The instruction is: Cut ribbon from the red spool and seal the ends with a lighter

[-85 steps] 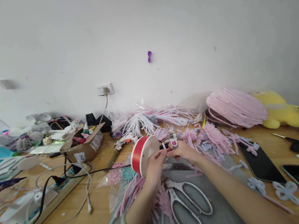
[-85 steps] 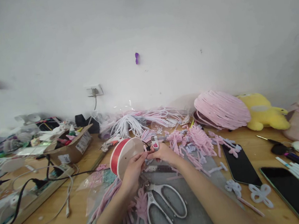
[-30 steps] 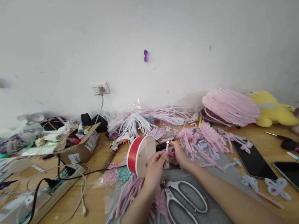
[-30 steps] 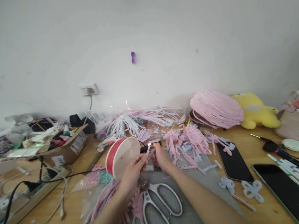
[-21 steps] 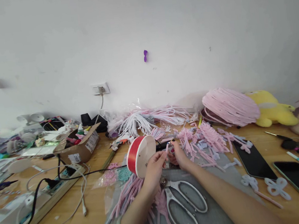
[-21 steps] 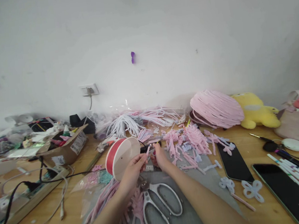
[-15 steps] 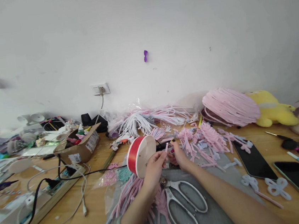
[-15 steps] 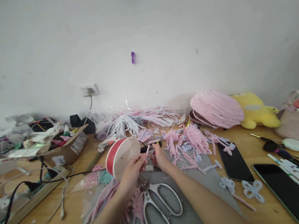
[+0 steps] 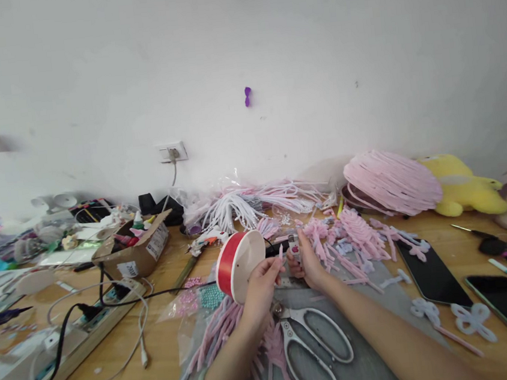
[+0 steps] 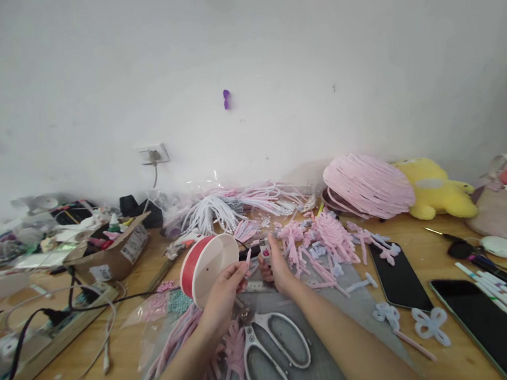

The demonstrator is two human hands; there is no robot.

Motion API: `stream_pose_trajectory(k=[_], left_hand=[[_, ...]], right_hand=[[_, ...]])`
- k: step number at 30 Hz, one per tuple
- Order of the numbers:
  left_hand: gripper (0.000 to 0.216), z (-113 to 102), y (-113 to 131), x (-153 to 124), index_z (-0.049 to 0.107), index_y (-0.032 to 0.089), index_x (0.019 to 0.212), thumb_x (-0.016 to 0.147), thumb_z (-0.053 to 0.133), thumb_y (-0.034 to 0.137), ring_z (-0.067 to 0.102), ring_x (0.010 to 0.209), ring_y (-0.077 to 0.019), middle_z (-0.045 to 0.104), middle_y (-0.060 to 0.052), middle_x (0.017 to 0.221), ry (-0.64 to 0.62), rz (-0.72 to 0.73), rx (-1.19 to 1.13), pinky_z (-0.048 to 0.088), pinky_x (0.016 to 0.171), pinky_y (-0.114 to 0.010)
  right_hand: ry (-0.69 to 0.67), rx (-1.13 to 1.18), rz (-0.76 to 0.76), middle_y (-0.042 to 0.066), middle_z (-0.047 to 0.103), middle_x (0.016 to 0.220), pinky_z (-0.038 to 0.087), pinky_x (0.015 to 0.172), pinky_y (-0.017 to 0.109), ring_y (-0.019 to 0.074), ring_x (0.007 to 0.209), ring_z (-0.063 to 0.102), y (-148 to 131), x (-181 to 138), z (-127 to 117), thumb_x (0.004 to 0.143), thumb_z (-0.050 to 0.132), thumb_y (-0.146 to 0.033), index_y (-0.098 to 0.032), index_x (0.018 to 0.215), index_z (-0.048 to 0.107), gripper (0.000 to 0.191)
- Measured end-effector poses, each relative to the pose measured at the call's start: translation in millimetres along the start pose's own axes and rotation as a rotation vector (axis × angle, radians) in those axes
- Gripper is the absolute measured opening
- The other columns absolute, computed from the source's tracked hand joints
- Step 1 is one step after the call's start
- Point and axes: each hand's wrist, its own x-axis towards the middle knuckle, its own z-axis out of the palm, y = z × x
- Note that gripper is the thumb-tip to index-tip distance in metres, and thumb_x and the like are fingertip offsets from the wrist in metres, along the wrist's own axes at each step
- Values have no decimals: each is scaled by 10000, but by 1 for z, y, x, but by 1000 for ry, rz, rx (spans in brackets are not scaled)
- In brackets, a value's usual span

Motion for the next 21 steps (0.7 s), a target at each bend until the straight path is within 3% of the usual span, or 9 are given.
stream_pose_trajectory(k=[4,6,12,15,18,21], left_hand=[[281,-1,-1,1,582,151,660,615,642,422,391,476,-55,544,32,611,9,14,-17,284,470,-189],[278,-1,-1,1,585,156,679,619,643,421,392,491,-58,522,42,596,27,31,-35,279,472,-183],[290,-1,-5,1,594,164,753,636,637,426,319,471,-46,466,63,569,84,59,-83,245,455,-168],[289,-1,-5,2,592,165,774,651,623,425,319,479,-50,461,63,568,69,69,-79,249,463,-167],[267,-1,-3,2,568,162,711,668,599,423,292,462,-58,386,77,485,70,56,-33,232,459,-174],[263,0,-3,2,532,162,645,690,563,419,295,467,-66,366,73,469,72,36,15,228,465,-182]], right_hand=[[-37,43,-116,-58,339,422,104,339,160,38,349,253,-1,-4,-2,622,575,-558,-161,538,454,423],[-85,41,-155,-46,399,462,125,352,162,39,373,293,-1,-8,-1,589,642,-455,-149,565,492,341],[-283,50,-132,-46,392,474,163,374,175,48,405,324,2,-17,6,578,675,-340,-135,602,538,247],[-294,47,-137,-50,383,468,165,373,172,47,402,319,2,-18,7,590,671,-321,-141,607,526,232],[-275,71,-143,-34,420,490,148,356,166,45,395,312,-1,-15,5,637,602,-425,-143,603,515,297],[-227,86,-73,-55,333,430,68,332,158,35,349,222,-6,-12,2,671,487,-539,-160,541,439,404]])
